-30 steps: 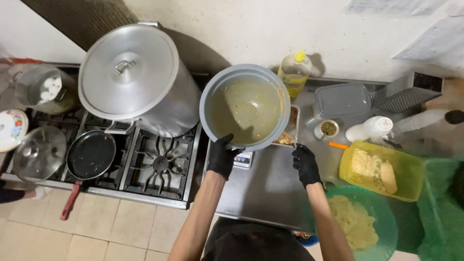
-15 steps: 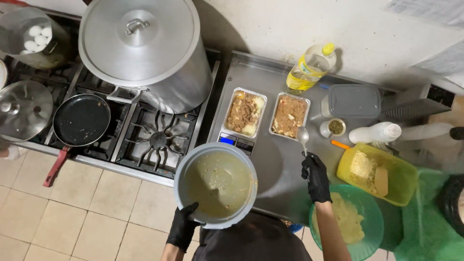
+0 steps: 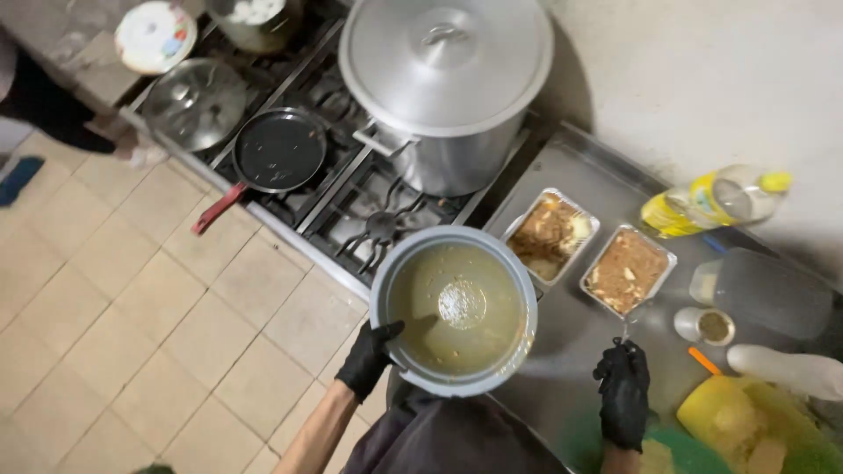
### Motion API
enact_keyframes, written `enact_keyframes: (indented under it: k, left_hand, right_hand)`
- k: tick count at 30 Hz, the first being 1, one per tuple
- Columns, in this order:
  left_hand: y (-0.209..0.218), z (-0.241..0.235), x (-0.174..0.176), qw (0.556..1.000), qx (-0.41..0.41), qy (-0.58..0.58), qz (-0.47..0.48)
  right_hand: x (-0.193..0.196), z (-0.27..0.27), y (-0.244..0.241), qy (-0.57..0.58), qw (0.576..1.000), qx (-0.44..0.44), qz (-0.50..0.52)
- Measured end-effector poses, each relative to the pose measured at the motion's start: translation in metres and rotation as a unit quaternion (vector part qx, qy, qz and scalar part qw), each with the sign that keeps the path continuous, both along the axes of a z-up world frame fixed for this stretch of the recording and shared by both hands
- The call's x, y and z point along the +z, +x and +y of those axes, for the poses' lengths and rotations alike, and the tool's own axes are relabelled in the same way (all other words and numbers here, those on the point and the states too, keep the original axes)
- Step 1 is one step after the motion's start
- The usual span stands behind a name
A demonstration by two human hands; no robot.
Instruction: Filling small foil containers with layers of meat mixture and mashed potatoes using a spoon and a scale.
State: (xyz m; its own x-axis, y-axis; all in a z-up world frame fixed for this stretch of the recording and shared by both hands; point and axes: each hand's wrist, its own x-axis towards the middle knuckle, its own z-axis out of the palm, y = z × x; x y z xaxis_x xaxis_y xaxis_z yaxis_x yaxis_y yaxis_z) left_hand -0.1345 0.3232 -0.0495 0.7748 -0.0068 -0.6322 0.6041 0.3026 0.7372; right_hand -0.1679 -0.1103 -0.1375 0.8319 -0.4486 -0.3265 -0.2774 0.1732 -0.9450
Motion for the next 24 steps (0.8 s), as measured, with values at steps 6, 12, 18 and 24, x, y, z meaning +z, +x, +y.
enact_keyframes:
  k: [6, 12, 18, 24]
  left_hand:
    - [0.005, 0.081, -0.06, 0.988, 0.152, 0.003, 0.02]
    - [0.054, 0.162, -0.102, 0.973, 0.225, 0.046, 0.001]
    - [0.083, 0.246, -0.126, 0.95, 0.306, 0.061, -0.011]
    - [0.176, 0.306, -0.111, 0.916, 0.391, -0.002, -0.088]
  right_hand:
    - [-0.027, 0.0, 0.01, 0.071, 0.995, 0.011, -0.065]
    - [0.012, 0.037, 0.022, -0.037, 0.999, 0.018, -0.029]
    - [0.008, 0.05, 0.008, -0.038, 0.999, -0.012, -0.004]
    - [0.0, 0.056, -0.001, -0.052, 0.997, -0.044, 0.043]
